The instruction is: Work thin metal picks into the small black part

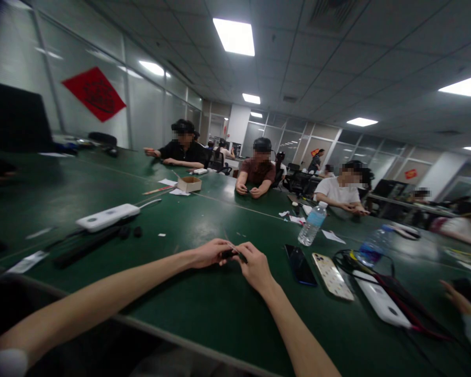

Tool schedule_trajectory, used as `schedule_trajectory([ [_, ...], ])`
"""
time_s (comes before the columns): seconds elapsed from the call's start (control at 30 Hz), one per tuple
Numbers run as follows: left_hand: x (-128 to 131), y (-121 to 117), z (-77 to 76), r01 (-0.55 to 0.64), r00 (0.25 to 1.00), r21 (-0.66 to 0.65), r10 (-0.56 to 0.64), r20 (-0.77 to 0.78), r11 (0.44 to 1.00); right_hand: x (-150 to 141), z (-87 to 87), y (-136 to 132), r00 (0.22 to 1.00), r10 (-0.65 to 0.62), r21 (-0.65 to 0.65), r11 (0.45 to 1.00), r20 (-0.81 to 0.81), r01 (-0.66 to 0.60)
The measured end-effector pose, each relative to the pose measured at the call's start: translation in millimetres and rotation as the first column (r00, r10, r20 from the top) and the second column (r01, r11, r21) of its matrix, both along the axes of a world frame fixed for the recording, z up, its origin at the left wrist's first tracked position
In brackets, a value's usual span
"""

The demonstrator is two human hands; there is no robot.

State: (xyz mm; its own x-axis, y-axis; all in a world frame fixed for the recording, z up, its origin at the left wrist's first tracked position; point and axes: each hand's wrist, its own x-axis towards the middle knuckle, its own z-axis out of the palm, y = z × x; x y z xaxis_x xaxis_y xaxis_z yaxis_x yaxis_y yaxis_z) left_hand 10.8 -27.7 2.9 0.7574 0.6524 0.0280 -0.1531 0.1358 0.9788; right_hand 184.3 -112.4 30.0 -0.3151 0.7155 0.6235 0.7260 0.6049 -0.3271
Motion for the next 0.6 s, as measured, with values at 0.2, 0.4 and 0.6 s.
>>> schedule_trajectory([
  [0.2,0,-2,-1.2,0.006,0.998,0.039,-0.004,-0.057,0.999,1,-1.1,-4,0.991,-0.014,-0.020,1.000,0.131,0.016],
  [0.4,-1,-3,1.6,0.016,0.999,0.008,-0.015,-0.051,1.000,-3,-2.2,-3,0.996,-0.059,-0.022,0.998,0.064,0.061],
  [0.6,-4,-7,9.2,0.058,0.998,-0.036,-0.059,-0.022,0.998,-2,0.3,2,0.987,-0.133,-0.040,0.991,-0.093,0.130],
])
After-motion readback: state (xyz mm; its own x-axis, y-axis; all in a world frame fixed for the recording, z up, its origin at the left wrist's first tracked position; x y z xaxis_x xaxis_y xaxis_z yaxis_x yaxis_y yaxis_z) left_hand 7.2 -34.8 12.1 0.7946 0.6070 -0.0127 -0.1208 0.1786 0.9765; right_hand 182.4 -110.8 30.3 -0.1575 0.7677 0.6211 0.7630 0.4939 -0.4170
